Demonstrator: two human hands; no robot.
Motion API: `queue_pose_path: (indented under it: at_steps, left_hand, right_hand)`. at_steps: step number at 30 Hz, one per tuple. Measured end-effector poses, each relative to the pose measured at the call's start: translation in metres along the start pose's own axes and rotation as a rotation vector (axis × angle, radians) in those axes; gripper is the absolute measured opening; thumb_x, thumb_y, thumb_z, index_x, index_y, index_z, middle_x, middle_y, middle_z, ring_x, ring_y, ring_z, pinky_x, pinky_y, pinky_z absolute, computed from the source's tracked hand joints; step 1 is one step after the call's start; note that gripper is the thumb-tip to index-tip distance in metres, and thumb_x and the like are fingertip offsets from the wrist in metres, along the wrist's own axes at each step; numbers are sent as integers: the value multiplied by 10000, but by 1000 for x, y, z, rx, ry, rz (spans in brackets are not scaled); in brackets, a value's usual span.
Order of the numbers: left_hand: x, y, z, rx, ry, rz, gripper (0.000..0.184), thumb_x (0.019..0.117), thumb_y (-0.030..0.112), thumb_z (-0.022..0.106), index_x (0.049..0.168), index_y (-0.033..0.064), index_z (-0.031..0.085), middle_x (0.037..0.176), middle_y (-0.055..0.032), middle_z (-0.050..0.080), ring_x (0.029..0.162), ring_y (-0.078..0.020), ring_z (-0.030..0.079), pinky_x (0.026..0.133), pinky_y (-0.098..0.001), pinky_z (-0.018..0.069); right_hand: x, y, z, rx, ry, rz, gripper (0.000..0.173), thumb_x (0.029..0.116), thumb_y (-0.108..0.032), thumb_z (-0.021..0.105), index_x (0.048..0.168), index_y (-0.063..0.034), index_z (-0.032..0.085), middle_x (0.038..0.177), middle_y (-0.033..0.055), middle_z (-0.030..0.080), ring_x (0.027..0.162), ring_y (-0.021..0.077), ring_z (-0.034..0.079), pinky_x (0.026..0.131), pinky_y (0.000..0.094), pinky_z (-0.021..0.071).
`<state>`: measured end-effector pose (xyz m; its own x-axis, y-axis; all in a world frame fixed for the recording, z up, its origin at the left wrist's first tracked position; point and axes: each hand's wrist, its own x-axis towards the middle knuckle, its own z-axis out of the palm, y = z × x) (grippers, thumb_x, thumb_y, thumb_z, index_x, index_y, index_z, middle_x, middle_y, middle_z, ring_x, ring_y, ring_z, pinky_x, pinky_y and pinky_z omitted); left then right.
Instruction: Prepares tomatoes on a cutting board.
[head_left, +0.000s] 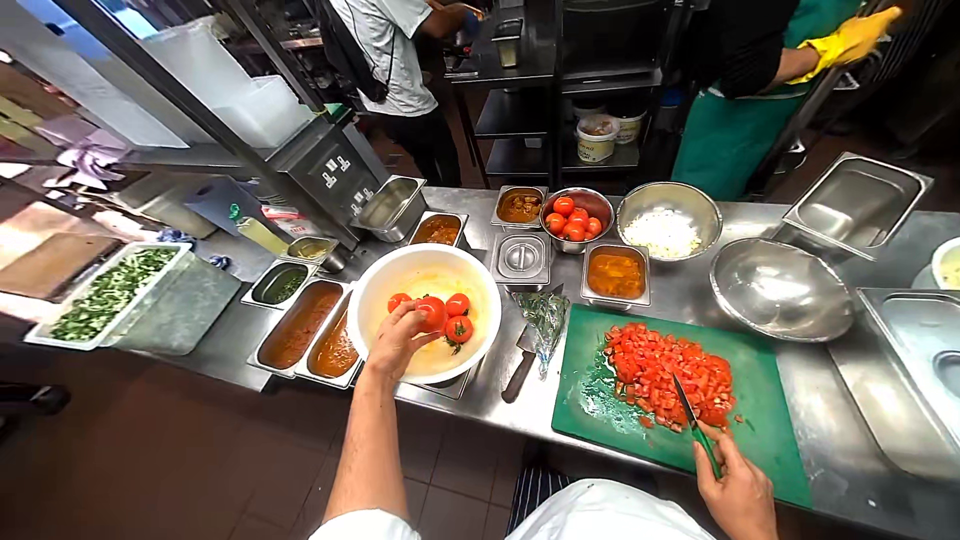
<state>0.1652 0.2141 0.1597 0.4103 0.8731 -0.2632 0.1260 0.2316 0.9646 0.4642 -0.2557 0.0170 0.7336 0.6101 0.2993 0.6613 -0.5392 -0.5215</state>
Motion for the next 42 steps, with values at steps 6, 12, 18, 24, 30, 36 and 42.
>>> queue_pose_path:
  at_steps: [6,12,18,24,30,36,42]
  left_hand:
    - [-3,-5,11,-815,-157,44,586,1010,591,383,1281,109,576,1129,-131,660,831,-191,671,699,-297,573]
    - [5,8,0,458,186,74,309,1027,203,538,1281,45,619,1200,-191,660,1054,-318,648,885,-548,534]
    - [27,-5,50,1517,154,-41,600,757,660,786,1153,211,749,1240,-105,694,1259,-374,567,996,-669,429]
    - [34,-31,66,1599,159,-27,539,723,610,825,1008,157,767,1071,-121,739,1128,-357,649,991,-653,438]
    - [15,-16,49,967,243,89,709,745,396,911,1251,24,584,1043,-214,699,973,-400,691,847,-649,545]
    - [-24,10,83,402,23,303,659,902,428,687,1411,45,517,1044,-115,741,820,-217,752,721,-414,649]
    - [-85,-13,180,154,-304,223,527,935,204,725,1358,-19,505,1030,-147,751,849,-261,753,744,-422,651]
  right_hand:
    - [0,-5,0,24,-43,2,415,955,-340,547,1211,-64,721,624,-9,576,480,137,496,458,377,443]
    - [0,2,0,32,-5,6,420,944,-348,538,1190,-64,725,614,-18,557,471,118,471,449,349,427]
    - [-4,2,3,45,-12,5,414,945,-352,545,1185,-71,731,607,-17,554,464,130,480,443,366,437]
    - [-1,-1,5,10,4,-9,410,951,-361,531,1184,-98,741,641,-4,602,478,142,517,454,371,462]
    - [4,-18,20,-81,-227,-155,337,982,-285,563,1268,-191,714,1025,23,776,740,231,751,575,483,605]
    - [59,-66,43,-241,-364,-232,361,957,-376,643,1281,-230,707,1198,132,696,1085,360,667,912,589,524]
    - [116,-170,23,510,-532,-191,785,913,-458,760,1543,-123,434,1237,142,640,882,233,692,800,436,613]
